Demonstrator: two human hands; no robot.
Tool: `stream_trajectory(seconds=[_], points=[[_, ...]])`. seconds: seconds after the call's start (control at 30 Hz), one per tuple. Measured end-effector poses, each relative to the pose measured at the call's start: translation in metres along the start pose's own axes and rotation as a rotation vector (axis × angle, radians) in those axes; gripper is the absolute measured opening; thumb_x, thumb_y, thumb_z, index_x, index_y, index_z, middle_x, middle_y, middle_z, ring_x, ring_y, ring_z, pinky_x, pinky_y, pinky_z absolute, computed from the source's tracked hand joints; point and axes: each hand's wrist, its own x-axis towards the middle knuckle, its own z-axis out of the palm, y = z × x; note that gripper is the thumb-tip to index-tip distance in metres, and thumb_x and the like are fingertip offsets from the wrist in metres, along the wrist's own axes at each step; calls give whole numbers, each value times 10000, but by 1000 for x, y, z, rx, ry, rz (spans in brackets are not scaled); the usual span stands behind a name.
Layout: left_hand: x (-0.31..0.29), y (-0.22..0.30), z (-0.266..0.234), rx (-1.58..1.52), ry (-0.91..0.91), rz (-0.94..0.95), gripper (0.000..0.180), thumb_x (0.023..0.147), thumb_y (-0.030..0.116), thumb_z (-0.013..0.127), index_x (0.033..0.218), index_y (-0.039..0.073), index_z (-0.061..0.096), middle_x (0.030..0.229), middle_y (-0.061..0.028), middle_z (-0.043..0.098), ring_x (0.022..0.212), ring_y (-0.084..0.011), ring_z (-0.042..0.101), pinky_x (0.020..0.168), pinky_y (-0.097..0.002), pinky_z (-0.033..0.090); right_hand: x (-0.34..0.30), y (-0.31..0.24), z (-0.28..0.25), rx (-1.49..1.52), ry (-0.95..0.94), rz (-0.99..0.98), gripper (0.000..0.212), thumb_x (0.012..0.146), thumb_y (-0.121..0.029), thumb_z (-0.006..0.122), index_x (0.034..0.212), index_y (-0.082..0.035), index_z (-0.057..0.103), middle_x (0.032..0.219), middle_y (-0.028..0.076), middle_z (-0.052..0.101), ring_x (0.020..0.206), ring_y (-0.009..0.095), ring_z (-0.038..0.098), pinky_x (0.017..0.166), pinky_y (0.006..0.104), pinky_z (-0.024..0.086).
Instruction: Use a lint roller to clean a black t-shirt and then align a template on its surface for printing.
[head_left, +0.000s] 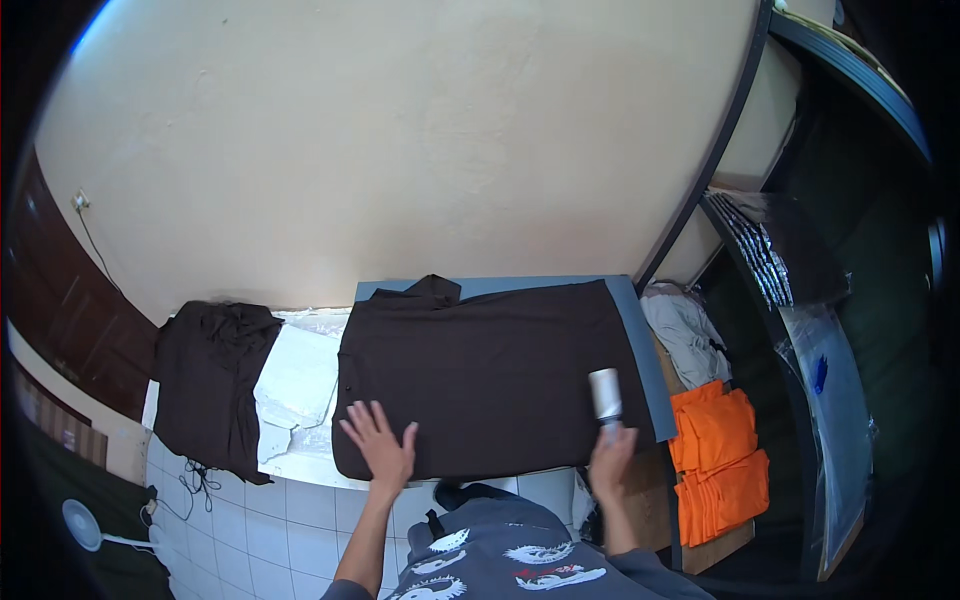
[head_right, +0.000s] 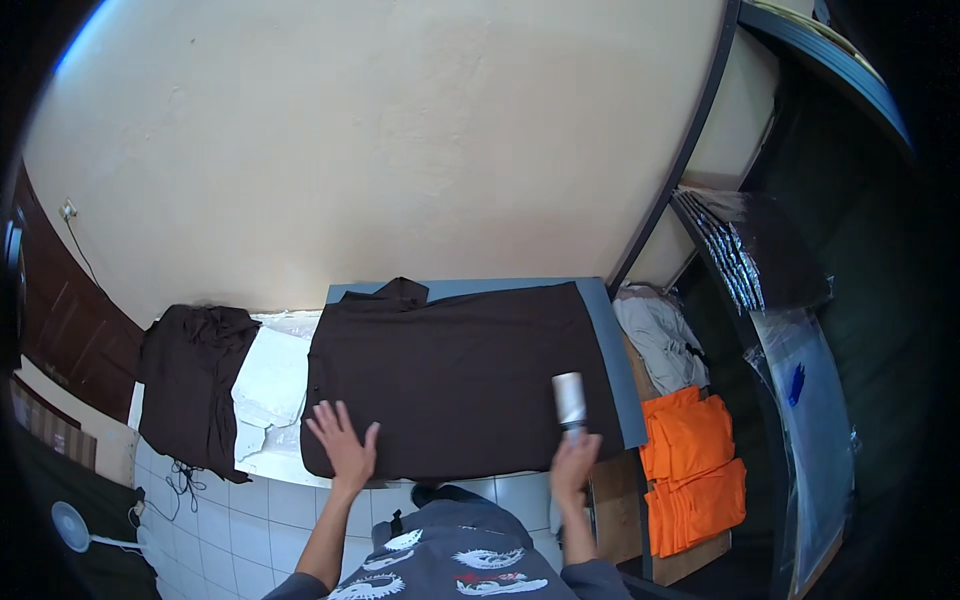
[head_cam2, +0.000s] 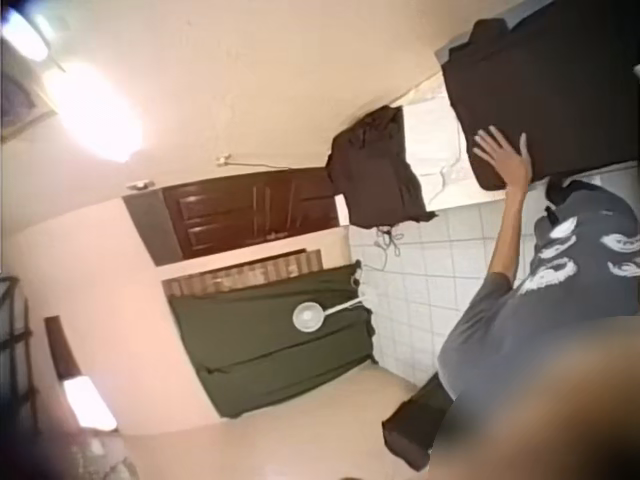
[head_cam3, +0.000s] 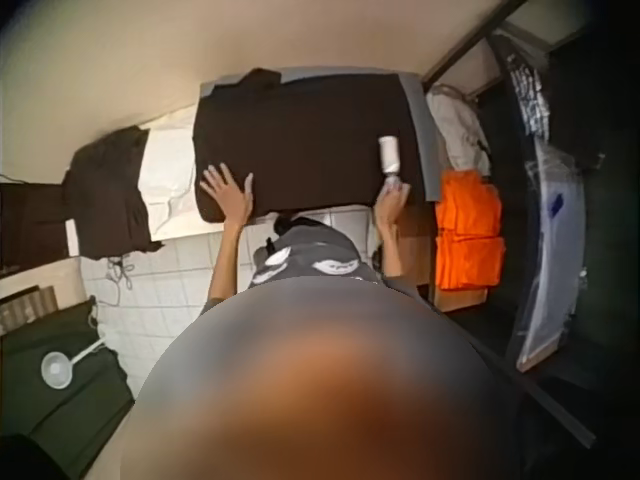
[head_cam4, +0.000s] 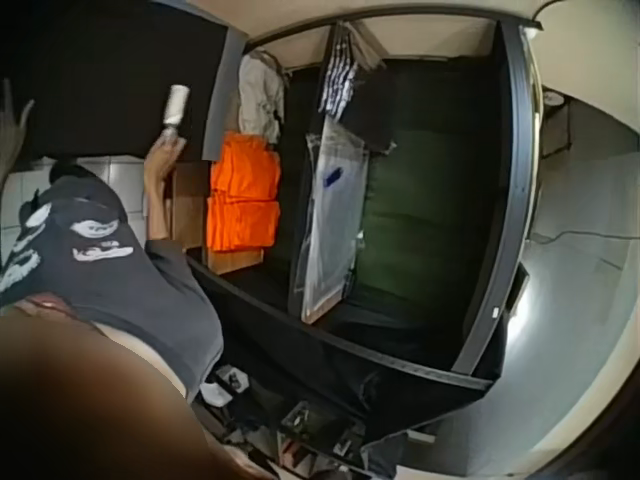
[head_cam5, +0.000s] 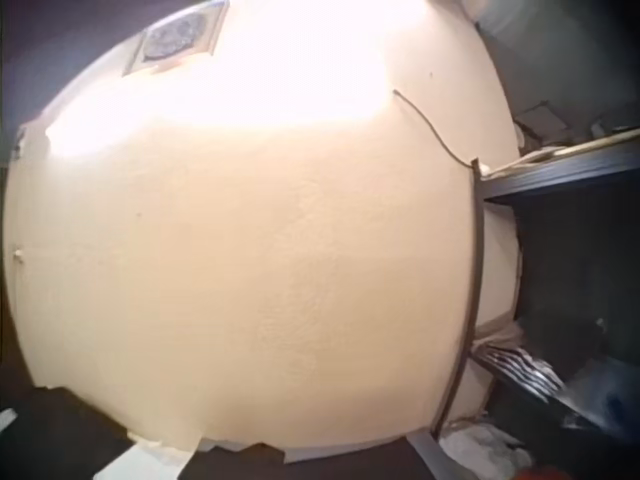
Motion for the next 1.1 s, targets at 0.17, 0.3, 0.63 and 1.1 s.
stream_trajectory(seconds=[0.17,0.3,0.63,1.1], points=[[-11,45,26,-162,-126,298,863,992,570,551,1585,-15,324,1656,-312,201,1559,-479,125,1248,-649,-6,-55,-66,38,125,-237,-395,211,991,-113,647,1147,28,649,1003,179,558,906,351,609,761,451,510],[-14,45,32,-43,-162,351,880,979,645,505,1608,57,324,1667,-289,195,1567,-458,123,1245,-656,-8,-25,-34,50,3,-202,-362,219,1003,-142,639,1147,22,650,1014,169,569,917,337,610,757,441,511],[-13,43,29,-80,-204,347,858,988,609,526,1596,35,335,1662,-294,208,1564,-458,139,1243,-659,-3,111,59,26,-178,103,162,223,1031,-130,566,1066,79,635,1031,264,587,956,456,598,822,519,493],[52,29,37,-69,-169,411,869,960,566,596,1580,8,348,1631,-315,257,1541,-477,187,1257,-625,56,60,48,50,17,-166,1,488,1093,-209,470,1458,111,423,1542,344,407,1459,499,362,1225,516,309]])
